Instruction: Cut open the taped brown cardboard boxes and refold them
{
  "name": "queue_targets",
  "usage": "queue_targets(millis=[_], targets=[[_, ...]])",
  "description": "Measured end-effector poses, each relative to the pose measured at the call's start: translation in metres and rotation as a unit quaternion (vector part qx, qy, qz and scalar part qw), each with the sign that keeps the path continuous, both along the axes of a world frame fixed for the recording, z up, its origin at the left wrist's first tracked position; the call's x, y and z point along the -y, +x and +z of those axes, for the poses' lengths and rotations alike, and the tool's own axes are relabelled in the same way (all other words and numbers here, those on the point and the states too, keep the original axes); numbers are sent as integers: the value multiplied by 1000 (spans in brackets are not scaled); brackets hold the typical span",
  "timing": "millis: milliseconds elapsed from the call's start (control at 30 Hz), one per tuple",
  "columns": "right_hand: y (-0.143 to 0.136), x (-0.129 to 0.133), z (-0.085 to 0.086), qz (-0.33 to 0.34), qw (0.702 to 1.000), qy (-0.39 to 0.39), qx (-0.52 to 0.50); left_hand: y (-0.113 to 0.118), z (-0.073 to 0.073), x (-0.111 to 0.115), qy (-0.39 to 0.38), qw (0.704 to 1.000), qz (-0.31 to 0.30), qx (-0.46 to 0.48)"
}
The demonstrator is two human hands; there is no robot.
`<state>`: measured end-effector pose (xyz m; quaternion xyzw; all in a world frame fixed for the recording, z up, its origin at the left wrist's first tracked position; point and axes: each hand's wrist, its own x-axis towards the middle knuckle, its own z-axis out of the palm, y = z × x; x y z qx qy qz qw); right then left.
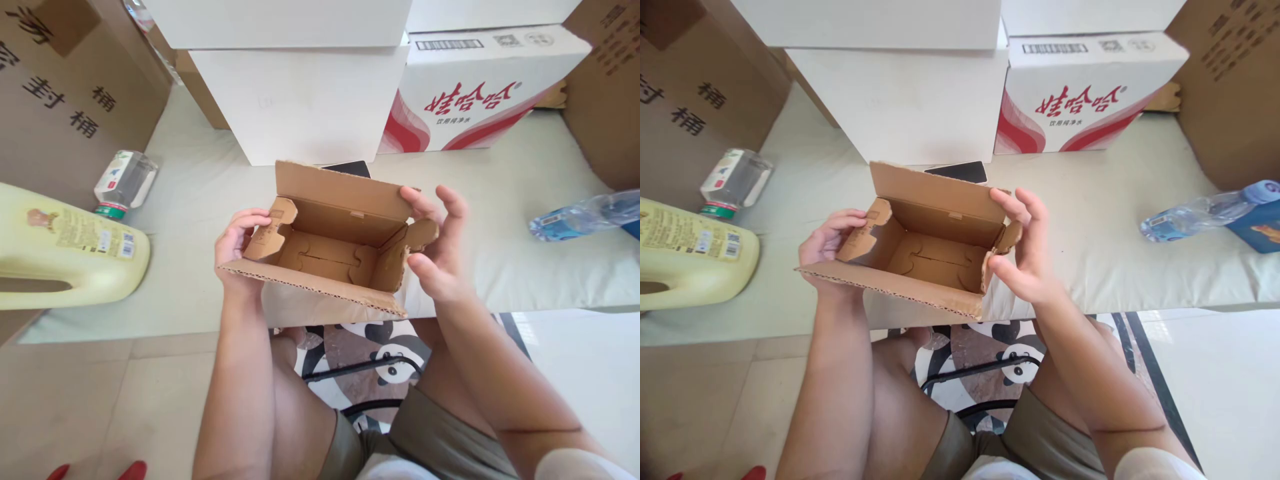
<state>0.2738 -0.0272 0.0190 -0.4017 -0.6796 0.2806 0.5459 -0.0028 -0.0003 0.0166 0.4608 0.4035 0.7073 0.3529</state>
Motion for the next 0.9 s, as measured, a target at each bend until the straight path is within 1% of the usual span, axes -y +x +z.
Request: queue_targets(millis=[67,133,200,267,333,467,533,567,600,700,733,767,833,900], targets=[[-4,-1,-2,15,1000,-11,17,2,1,0,-43,999,-1,-6],[-7,-1,-5,26,998,-29,47,4,4,0,-88,996,4,9],[-9,-1,-9,20,997,-43,54,6,6,-1,-113,993,13,23],[-10,0,-14,-3,999,-35,27,7,5,-1,-102,994,25,22],[-11,-1,-19,-19,1000,-10,5,9,3,-2,-81,996,43,16],[-13,-3,-22,-22,998,57,35,14,-1,-2,-85,993,83,25],[-14,-2,-22,-22,997,59,35,15,-2,-2,-89,992,91,26],[-14,-2,-22,-35,997,57,29,15,-3,-2,-81,993,90,18],[-15,-2,-22,-62,996,63,17,15,-4,-2,-67,994,84,3],[-15,-1,-28,-178,977,114,-30,11,-11,-3,-24,996,60,-56],[-14,-1,-30,-194,972,122,-45,10,-13,-4,-16,996,49,-78],[-13,-1,-32,-188,974,116,-57,8,-15,-5,-9,994,42,-97],[-11,0,-37,-128,987,72,-67,5,-20,-7,6,992,30,-124],[-8,1,-39,-70,994,41,-73,3,-24,-11,29,990,23,-138]])
